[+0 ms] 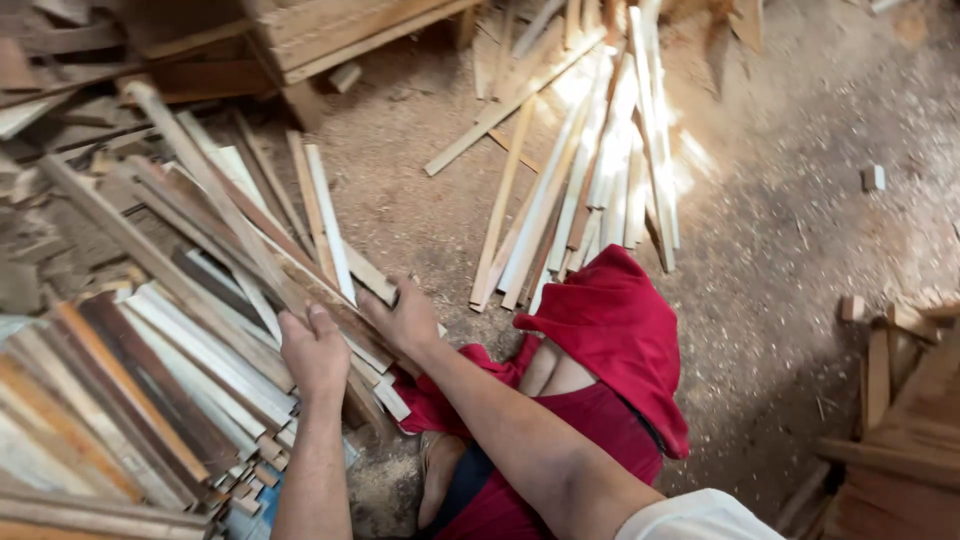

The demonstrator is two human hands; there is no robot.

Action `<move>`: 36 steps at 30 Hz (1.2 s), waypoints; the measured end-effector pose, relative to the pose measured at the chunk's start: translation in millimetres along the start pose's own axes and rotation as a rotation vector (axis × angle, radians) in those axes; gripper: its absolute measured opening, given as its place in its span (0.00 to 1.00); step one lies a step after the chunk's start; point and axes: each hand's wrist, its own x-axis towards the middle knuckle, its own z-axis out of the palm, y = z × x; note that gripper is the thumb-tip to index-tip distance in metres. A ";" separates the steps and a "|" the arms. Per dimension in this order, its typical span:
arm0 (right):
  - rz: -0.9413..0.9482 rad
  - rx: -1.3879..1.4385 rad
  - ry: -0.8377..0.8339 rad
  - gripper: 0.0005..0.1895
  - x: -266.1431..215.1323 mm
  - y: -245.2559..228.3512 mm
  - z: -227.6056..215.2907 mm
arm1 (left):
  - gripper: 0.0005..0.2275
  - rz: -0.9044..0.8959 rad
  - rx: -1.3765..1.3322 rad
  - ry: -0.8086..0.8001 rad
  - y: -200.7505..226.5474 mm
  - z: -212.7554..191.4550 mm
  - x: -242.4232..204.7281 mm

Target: Marking thin wood strips with a pen for sorting or measurement in a workshop

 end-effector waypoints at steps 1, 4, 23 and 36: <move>0.012 0.008 0.009 0.39 17.5 9.0 -11.9 | 0.17 0.006 0.007 -0.014 26.5 -2.2 -15.1; 0.037 0.000 0.374 0.33 67.1 47.5 -36.1 | 0.19 -0.044 0.042 -0.212 83.4 -1.1 -47.0; 0.655 0.027 0.517 0.60 88.5 74.7 -86.3 | 0.14 0.173 0.119 -0.602 55.3 82.5 -31.7; 0.699 -0.071 0.550 0.57 135.3 110.1 -59.3 | 0.16 0.278 0.207 -0.610 76.0 88.0 -42.7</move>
